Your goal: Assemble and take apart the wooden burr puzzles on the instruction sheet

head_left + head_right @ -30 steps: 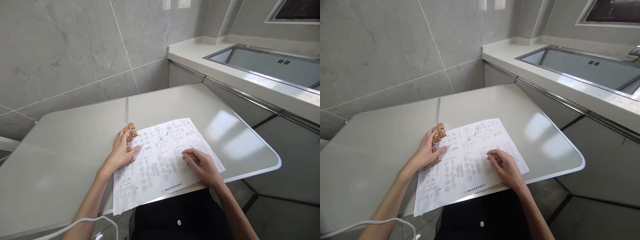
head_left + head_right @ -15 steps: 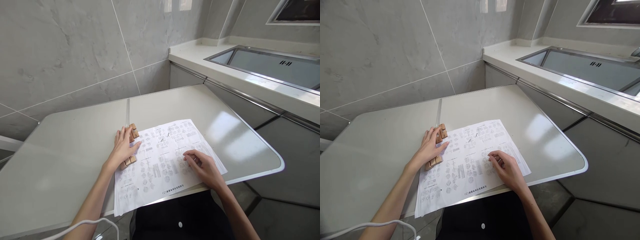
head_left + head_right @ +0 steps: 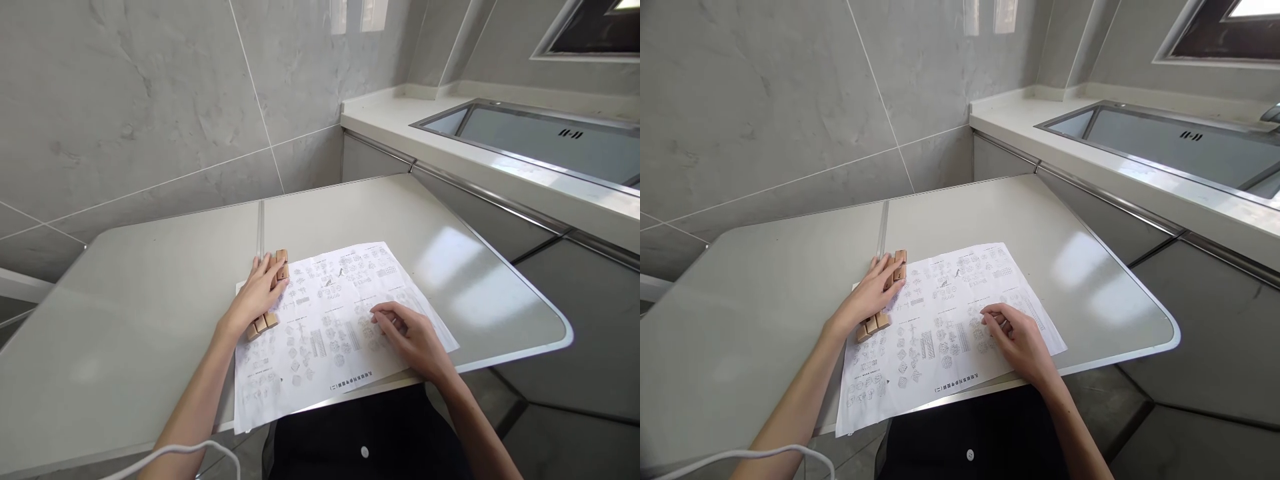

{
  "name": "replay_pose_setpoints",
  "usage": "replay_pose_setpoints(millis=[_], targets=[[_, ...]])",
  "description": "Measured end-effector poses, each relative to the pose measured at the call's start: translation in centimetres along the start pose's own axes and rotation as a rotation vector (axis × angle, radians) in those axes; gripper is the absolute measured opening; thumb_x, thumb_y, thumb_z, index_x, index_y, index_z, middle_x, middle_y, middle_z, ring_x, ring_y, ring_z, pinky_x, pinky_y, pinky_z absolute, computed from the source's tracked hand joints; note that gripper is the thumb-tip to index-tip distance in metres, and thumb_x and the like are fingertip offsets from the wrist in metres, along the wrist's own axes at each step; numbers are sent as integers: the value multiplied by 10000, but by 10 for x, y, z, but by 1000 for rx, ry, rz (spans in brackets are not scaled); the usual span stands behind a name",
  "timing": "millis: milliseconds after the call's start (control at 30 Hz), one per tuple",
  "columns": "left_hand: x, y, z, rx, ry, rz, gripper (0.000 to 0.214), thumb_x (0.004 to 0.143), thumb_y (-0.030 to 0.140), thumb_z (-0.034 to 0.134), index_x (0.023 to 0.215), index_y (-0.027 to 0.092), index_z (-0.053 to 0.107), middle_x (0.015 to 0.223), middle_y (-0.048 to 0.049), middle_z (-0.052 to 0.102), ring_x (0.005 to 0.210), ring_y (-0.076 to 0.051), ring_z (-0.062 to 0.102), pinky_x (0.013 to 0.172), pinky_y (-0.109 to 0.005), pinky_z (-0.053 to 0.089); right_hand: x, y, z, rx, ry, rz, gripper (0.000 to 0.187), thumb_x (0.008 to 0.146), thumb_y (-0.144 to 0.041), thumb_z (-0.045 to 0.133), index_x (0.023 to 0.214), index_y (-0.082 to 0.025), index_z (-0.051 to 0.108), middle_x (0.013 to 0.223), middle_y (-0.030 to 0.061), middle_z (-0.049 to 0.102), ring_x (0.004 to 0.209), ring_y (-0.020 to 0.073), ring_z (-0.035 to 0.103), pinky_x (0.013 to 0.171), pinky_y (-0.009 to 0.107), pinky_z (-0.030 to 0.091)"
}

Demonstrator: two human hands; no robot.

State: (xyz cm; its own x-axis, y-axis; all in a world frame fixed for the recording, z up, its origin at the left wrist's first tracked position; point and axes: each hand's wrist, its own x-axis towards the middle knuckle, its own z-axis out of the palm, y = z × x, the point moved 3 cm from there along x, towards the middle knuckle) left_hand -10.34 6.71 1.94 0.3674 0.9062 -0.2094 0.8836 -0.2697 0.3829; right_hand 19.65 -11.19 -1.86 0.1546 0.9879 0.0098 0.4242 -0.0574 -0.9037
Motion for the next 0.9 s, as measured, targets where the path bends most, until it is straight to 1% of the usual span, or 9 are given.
replay_pose_setpoints(millis=[167,333,433,533,667,767,900], targets=[[1,2,5,8,8,40,681,1079,609,411,1698,338,326,1828,-86,98,1683,-402,-24,1258,-650,337,0,0,0,1,-3,0,329,1061,-520,552,1074,-245,732,945,77,798,738,230,686,601,333,539],[0,11,11,43,41,63,721,1064,637,450,1697,316,331,1823,-94,128,1682,-418,-2,1254,-654,346,-1,-3,0,3,0,2,336,1057,-527,551,1067,-243,729,944,84,796,737,235,684,603,342,542],[-1,22,16,52,32,88,752,1052,662,464,1704,323,307,1825,-89,116,1680,-422,15,1258,-649,347,-1,-6,0,16,6,12,336,1054,-528,554,1060,-242,731,939,83,797,742,236,693,605,340,545],[-3,34,22,61,0,111,772,1049,676,463,1711,321,284,1826,-90,95,1680,-419,-3,1257,-654,349,-1,-6,0,22,15,20,331,1046,-529,565,1044,-244,733,927,79,797,729,230,690,602,336,547],[-5,50,31,72,-9,157,791,1058,674,448,1729,314,233,1826,-85,97,1678,-415,-31,1288,-677,296,1,-3,0,25,-2,14,336,1040,-530,570,1042,-240,739,924,89,797,713,231,685,580,335,546],[-9,61,39,68,7,221,811,1058,695,429,1739,335,178,1824,-71,112,1675,-414,-44,1307,-695,254,1,-3,-1,20,3,5,345,1042,-536,563,1047,-241,741,922,90,797,715,233,691,571,332,547],[-16,76,51,61,8,334,827,1062,702,411,1747,343,117,1826,-56,83,1674,-404,-46,1334,-679,214,0,-4,-1,16,18,6,338,1041,-531,565,1042,-241,739,918,82,798,700,224,681,573,326,543]])
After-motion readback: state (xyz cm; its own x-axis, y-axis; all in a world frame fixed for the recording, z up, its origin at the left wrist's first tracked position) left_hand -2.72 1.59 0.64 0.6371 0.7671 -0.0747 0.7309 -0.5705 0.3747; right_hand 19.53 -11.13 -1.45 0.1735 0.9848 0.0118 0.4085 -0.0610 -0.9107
